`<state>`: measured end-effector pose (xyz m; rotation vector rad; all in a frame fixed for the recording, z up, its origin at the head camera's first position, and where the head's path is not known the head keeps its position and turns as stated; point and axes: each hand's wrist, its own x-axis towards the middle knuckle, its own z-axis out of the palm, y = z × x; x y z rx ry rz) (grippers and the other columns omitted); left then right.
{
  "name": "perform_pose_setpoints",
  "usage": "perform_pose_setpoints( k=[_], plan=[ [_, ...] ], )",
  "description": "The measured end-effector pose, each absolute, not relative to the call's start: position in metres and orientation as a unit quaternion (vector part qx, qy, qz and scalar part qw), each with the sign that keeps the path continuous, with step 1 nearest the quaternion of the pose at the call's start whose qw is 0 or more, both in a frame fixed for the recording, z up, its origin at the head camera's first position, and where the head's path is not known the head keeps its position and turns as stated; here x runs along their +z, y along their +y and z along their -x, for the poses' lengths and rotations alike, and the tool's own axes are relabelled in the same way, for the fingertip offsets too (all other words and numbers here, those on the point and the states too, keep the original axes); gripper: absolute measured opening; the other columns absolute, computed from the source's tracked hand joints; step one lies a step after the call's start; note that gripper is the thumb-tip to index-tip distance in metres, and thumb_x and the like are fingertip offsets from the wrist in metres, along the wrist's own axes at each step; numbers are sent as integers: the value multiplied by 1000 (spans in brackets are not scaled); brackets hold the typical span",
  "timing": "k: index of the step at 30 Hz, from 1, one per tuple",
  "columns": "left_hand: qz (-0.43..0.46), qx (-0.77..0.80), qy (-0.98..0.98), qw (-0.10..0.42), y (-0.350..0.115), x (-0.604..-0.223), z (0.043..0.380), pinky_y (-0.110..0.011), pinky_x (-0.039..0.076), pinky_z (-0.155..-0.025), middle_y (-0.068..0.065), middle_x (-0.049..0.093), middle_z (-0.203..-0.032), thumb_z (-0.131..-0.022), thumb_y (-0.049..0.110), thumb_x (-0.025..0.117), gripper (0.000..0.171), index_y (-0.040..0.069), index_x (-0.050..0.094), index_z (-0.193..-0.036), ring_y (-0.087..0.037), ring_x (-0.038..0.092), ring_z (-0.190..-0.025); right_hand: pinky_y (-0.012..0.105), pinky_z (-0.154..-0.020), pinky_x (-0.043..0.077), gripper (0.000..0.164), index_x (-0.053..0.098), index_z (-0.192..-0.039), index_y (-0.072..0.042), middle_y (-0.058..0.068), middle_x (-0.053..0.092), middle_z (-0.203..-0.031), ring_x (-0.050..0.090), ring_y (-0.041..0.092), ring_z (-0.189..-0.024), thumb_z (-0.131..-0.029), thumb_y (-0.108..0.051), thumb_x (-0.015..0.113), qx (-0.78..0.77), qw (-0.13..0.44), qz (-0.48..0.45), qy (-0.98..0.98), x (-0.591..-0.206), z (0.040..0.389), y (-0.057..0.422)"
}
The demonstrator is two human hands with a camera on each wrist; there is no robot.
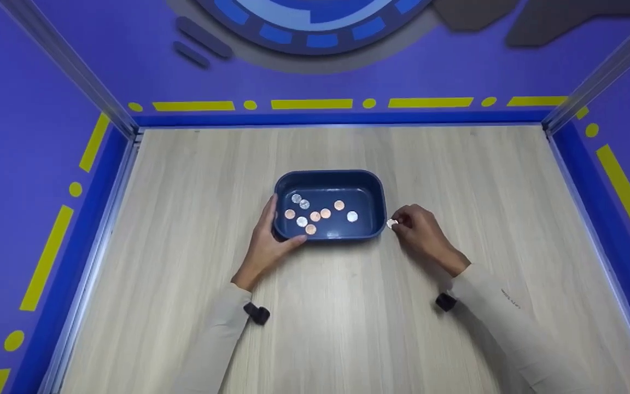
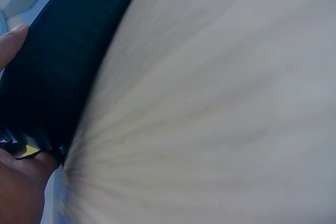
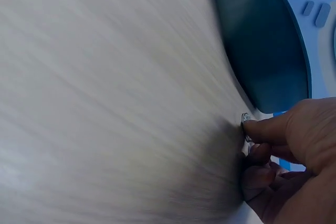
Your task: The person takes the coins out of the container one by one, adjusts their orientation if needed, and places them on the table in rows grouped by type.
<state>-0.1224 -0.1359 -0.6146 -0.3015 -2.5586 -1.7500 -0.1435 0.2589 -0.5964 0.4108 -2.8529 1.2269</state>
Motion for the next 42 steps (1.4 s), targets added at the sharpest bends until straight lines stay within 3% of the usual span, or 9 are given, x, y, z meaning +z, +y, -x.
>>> perform_pose_setpoints(
  k=[7, 15, 22, 29, 37, 42],
  plan=[
    [88, -568, -818, 7, -137, -613, 121, -53, 17, -135, -23, 19, -181, -85, 40, 97, 128, 1, 16, -175, -40, 20, -167, 42, -83, 51, 14, 77, -108, 6, 17, 71, -97, 66, 31, -92, -95, 4, 79, 385, -19, -137, -912, -591, 147, 258],
    [92, -563, -822, 4, -136, -613, 121, -54, 17, -135, -23, 18, -181, -85, 45, 96, 129, 2, 16, -176, -41, 19, -167, 20, -73, 54, 17, 77, -113, 9, 19, 75, -101, 75, 30, -85, -97, 4, 79, 417, -10, -133, -899, -569, 150, 257],
    [92, -558, -824, 5, -137, -612, 121, -54, 19, -135, -23, 19, -181, -86, 37, 96, 126, 1, 15, -176, -40, 20, -167, 40, -80, 61, 17, 78, -114, 7, 18, 76, -105, 76, 32, -90, -97, 3, 80, 411, 6, -147, -900, -545, 150, 248],
    [91, -556, -826, 4, -135, -614, 121, -53, 19, -135, -23, 20, -181, -86, 34, 96, 125, 1, 16, -175, -40, 21, -167, 30, -75, 55, 17, 79, -113, 4, 16, 76, -107, 75, 29, -93, -96, 2, 81, 398, 19, -164, -902, -534, 149, 241],
    [88, -559, -824, 4, -135, -614, 120, -53, 19, -135, -22, 20, -181, -85, 39, 97, 126, 2, 18, -176, -39, 21, -167, 47, -80, 63, 21, 77, -115, 7, 19, 75, -111, 75, 33, -99, -95, 4, 82, 398, 4, -201, -895, -528, 153, 229],
    [89, -562, -822, 4, -136, -613, 120, -52, 19, -135, -22, 20, -181, -85, 39, 97, 126, 2, 18, -176, -39, 21, -167, 47, -81, 61, 24, 77, -116, 7, 19, 74, -111, 73, 34, -100, -94, 3, 83, 370, -3, -230, -900, -527, 159, 220]
  ],
)
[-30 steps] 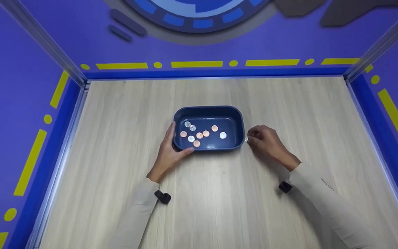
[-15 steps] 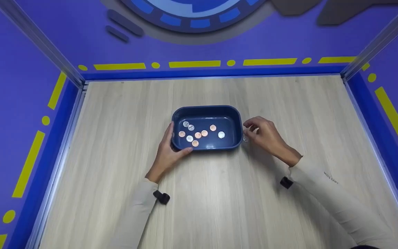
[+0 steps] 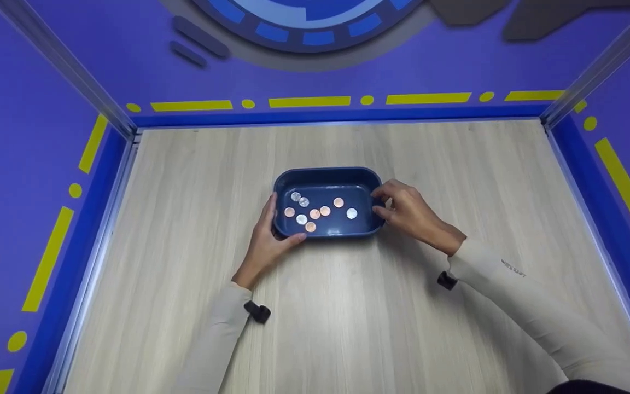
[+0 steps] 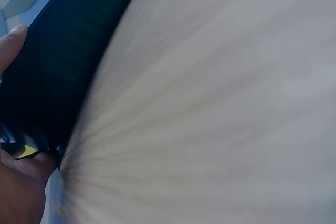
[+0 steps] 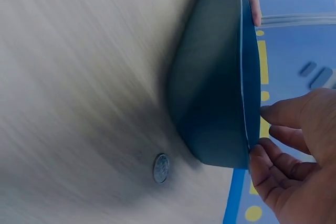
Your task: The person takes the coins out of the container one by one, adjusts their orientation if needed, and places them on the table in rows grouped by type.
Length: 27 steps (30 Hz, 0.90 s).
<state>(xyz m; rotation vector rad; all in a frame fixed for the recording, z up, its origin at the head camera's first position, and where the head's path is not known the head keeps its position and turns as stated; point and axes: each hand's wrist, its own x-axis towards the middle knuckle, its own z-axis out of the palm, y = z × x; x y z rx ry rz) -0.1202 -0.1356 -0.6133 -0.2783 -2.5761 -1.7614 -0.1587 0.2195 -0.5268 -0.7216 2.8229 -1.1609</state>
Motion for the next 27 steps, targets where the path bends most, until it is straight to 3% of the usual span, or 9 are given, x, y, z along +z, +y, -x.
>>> perform_pose_setpoints(
  k=[14, 18, 21, 27],
  plan=[
    [84, -565, -821, 0, -136, -614, 121, -52, 19, -135, -22, 20, -181, -86, 35, 97, 124, 2, 18, -176, -38, 21, -167, 53, -98, 59, 30, 78, -119, 10, 22, 78, -114, 72, 36, -109, -91, 1, 86, -290, 82, 316, 900, -531, 179, 190],
    [82, -567, -820, 0, -135, -614, 120, -52, 19, -135, -22, 20, -181, -86, 33, 97, 123, 3, 18, -176, -38, 21, -167, 48, -84, 60, 19, 80, -108, 9, 19, 77, -100, 70, 32, -94, -89, 6, 83, -287, 98, 322, 897, -536, 183, 181],
    [83, -570, -817, 0, -135, -615, 120, -51, 18, -135, -21, 20, -181, -86, 32, 97, 124, 4, 17, -176, -38, 21, -167, 40, -69, 54, 5, 78, -93, 6, 12, 70, -82, 62, 25, -78, -89, 9, 79, -281, 109, 317, 899, -538, 186, 173],
    [85, -574, -814, 1, -135, -615, 120, -52, 17, -135, -20, 20, -182, -86, 32, 97, 124, 4, 17, -176, -37, 20, -168, 33, -58, 45, 17, 71, -76, 0, -1, 56, -69, 54, 19, -65, -88, 11, 73, -257, 118, 295, 913, -540, 190, 162]
  ],
)
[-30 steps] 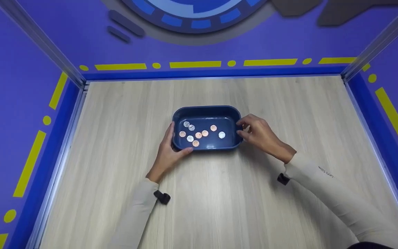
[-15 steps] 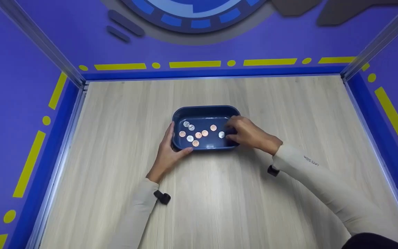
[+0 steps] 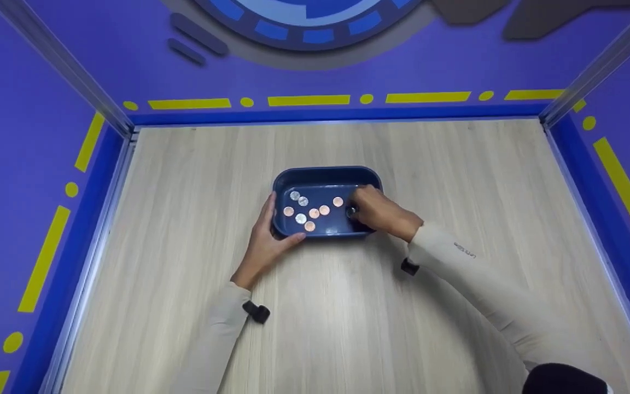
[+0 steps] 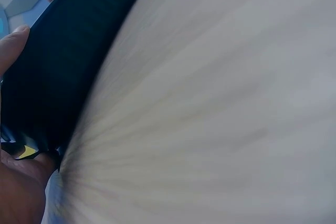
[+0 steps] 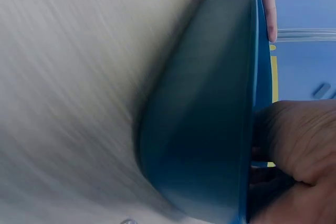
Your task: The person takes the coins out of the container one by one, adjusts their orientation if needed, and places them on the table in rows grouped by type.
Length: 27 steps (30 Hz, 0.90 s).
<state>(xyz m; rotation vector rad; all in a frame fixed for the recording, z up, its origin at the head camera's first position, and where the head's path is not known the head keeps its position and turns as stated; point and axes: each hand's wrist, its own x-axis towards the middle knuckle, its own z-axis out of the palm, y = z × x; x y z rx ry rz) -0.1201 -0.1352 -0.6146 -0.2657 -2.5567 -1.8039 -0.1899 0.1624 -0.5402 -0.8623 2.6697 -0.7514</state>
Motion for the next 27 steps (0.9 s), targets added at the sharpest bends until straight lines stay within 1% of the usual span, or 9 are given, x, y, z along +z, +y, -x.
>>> perform_pose_setpoints(
  k=[2, 4, 7, 9, 11, 16, 19, 22, 27],
  plan=[
    [85, -575, -814, 1, -135, -614, 120, -52, 17, -136, -20, 20, -182, -86, 33, 97, 123, 5, 17, -177, -37, 20, -168, 36, -59, 47, 19, 69, -74, -1, 1, 57, -70, 55, 21, -66, -87, 12, 70, -254, 118, 290, 915, -542, 190, 160],
    [85, -575, -814, 1, -135, -614, 120, -51, 17, -136, -20, 20, -182, -86, 33, 97, 124, 5, 17, -177, -37, 20, -168, 40, -62, 51, 18, 69, -77, 0, 5, 60, -73, 56, 23, -70, -88, 13, 67, -254, 118, 286, 916, -544, 190, 158],
    [86, -576, -813, 1, -135, -614, 120, -51, 17, -136, -20, 20, -182, -86, 35, 97, 124, 5, 17, -177, -37, 20, -168, 45, -65, 54, 18, 68, -77, 1, 6, 60, -76, 56, 24, -73, -88, 14, 64, -252, 110, 282, 919, -547, 189, 156],
    [87, -576, -813, 1, -135, -614, 121, -51, 17, -136, -21, 20, -181, -85, 38, 97, 125, 5, 18, -176, -37, 20, -168, 44, -64, 53, 18, 68, -77, 2, 4, 57, -75, 55, 24, -72, -89, 14, 64, -251, 107, 282, 920, -549, 188, 155],
    [91, -575, -813, 2, -135, -614, 121, -51, 17, -136, -21, 20, -181, -85, 40, 97, 126, 4, 18, -176, -38, 20, -167, 41, -60, 49, 19, 67, -74, 2, 0, 52, -71, 52, 22, -68, -89, 13, 65, -253, 106, 284, 919, -550, 188, 153],
    [97, -570, -816, 3, -136, -615, 120, -53, 19, -135, -23, 19, -181, -86, 47, 95, 128, 2, 17, -176, -40, 20, -167, 35, -59, 40, 17, 67, -77, 1, -2, 49, -70, 49, 19, -67, -91, 11, 70, -268, 106, 289, 913, -555, 186, 149],
    [95, -569, -817, 2, -137, -615, 120, -54, 19, -135, -23, 19, -181, -86, 49, 95, 128, 3, 17, -176, -40, 21, -167, 35, -60, 41, 18, 66, -78, -1, -2, 51, -73, 49, 20, -68, -90, 11, 70, -271, 107, 283, 914, -557, 185, 147],
    [93, -570, -816, 3, -137, -615, 120, -53, 19, -135, -23, 19, -181, -86, 47, 95, 127, 3, 17, -176, -40, 21, -167, 36, -61, 42, 20, 64, -78, -3, -1, 52, -74, 50, 20, -70, -89, 12, 70, -268, 112, 280, 915, -558, 185, 146],
    [92, -570, -816, 5, -137, -616, 120, -53, 19, -135, -23, 20, -181, -86, 45, 96, 126, 2, 18, -176, -40, 21, -167, 38, -61, 43, 21, 61, -79, -3, 0, 50, -75, 51, 21, -71, -91, 11, 70, -257, 126, 280, 916, -556, 185, 145]
  ],
)
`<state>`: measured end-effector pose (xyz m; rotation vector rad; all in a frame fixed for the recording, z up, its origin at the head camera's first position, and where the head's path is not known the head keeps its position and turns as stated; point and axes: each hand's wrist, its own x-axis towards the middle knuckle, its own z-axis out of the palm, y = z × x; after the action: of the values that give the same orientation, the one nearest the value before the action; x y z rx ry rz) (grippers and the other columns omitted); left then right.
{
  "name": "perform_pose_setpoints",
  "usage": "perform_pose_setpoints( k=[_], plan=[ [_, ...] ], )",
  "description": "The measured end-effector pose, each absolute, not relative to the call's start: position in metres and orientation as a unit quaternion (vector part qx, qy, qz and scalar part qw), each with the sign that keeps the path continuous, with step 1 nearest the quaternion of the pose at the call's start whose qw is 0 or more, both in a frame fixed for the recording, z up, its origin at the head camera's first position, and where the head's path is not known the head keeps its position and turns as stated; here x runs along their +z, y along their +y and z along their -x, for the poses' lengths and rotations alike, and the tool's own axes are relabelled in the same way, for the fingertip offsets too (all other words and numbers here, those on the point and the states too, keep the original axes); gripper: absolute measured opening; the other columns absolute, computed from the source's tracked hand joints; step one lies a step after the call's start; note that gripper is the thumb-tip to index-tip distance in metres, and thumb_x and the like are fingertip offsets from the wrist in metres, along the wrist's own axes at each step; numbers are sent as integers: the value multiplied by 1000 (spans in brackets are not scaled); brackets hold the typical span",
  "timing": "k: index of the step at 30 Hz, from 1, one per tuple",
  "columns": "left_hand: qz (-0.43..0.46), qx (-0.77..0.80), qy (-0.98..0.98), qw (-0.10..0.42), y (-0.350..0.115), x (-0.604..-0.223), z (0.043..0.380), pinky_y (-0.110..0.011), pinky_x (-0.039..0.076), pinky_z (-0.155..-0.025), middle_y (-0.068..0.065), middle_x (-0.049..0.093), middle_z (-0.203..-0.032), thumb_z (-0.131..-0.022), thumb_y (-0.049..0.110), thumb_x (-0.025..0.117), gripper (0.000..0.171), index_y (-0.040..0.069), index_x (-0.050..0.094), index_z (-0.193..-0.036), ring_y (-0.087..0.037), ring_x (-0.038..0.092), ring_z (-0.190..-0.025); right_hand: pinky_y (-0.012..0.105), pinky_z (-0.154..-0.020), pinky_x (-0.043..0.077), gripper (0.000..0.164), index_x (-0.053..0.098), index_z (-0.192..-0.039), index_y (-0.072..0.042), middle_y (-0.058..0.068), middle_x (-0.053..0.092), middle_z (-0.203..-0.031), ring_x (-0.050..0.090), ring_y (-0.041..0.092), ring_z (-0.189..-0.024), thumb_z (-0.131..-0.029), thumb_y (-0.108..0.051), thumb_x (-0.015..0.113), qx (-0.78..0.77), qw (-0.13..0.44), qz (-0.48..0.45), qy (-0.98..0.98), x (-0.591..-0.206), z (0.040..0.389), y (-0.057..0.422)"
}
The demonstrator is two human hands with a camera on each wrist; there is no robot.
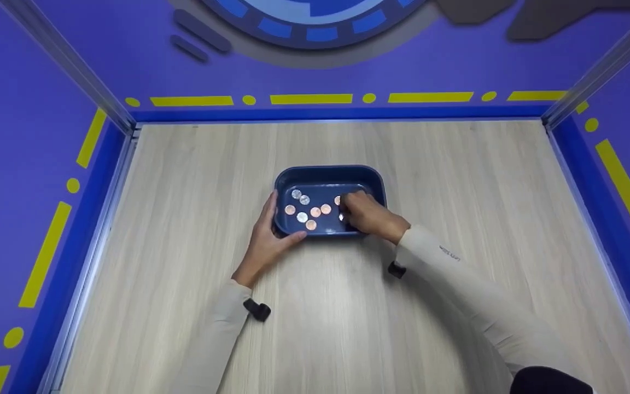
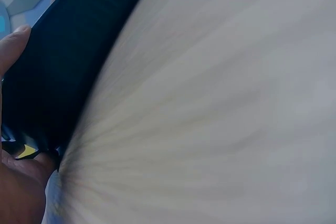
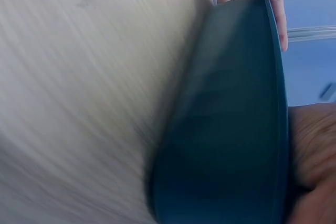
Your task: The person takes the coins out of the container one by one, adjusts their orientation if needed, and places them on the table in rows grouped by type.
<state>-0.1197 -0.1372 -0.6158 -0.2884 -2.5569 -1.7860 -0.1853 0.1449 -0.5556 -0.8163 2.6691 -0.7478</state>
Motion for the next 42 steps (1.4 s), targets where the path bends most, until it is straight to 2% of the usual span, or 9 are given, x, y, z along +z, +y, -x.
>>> perform_pose_setpoints(
  k=[8, 12, 18, 23, 30, 36, 42],
  plan=[
    [87, -568, -818, -1, -136, -615, 120, -52, 18, -135, -22, 20, -181, -85, 45, 96, 127, 4, 18, -176, -39, 21, -167, 38, -60, 45, 20, 62, -82, -6, 0, 53, -75, 55, 22, -69, -97, 1, 73, -237, 145, 263, 924, -550, 184, 143],
    [84, -571, -817, 0, -136, -615, 120, -51, 18, -135, -21, 21, -181, -85, 43, 96, 126, 4, 18, -176, -38, 21, -167, 36, -59, 44, 17, 63, -83, -5, 0, 55, -74, 56, 20, -69, -95, 1, 74, -255, 143, 266, 919, -551, 184, 142],
    [83, -578, -812, 0, -136, -616, 119, -51, 19, -135, -21, 21, -181, -86, 39, 96, 124, 4, 19, -176, -37, 21, -167, 34, -63, 48, 6, 73, -90, 0, 3, 68, -77, 59, 19, -72, -90, 5, 77, -298, 119, 259, 911, -551, 182, 143],
    [84, -577, -812, 4, -136, -615, 119, -49, 18, -135, -21, 22, -181, -85, 35, 97, 124, 4, 19, -176, -37, 22, -167, 32, -62, 49, 8, 73, -91, -2, 4, 72, -78, 63, 17, -71, -92, 5, 76, -332, 123, 240, 904, -544, 178, 148],
    [81, -578, -812, 4, -136, -616, 120, -49, 18, -136, -20, 22, -181, -85, 38, 98, 125, 6, 19, -177, -36, 21, -167, 40, -71, 60, 7, 75, -96, 1, 10, 79, -86, 71, 20, -80, -91, 4, 80, -344, 97, 240, 903, -536, 173, 160],
    [85, -577, -812, 5, -136, -616, 120, -49, 18, -136, -21, 22, -181, -85, 43, 97, 127, 4, 19, -176, -37, 21, -167, 45, -74, 61, 9, 73, -96, 1, 13, 78, -89, 72, 24, -82, -93, 5, 81, -356, 87, 237, 900, -526, 167, 171],
    [81, -577, -813, 3, -135, -616, 120, -49, 17, -136, -20, 21, -181, -86, 39, 97, 125, 5, 19, -176, -36, 21, -167, 41, -74, 60, 9, 73, -98, 1, 13, 78, -90, 72, 23, -81, -94, 4, 80, -364, 79, 224, 900, -518, 162, 184]
  ],
)
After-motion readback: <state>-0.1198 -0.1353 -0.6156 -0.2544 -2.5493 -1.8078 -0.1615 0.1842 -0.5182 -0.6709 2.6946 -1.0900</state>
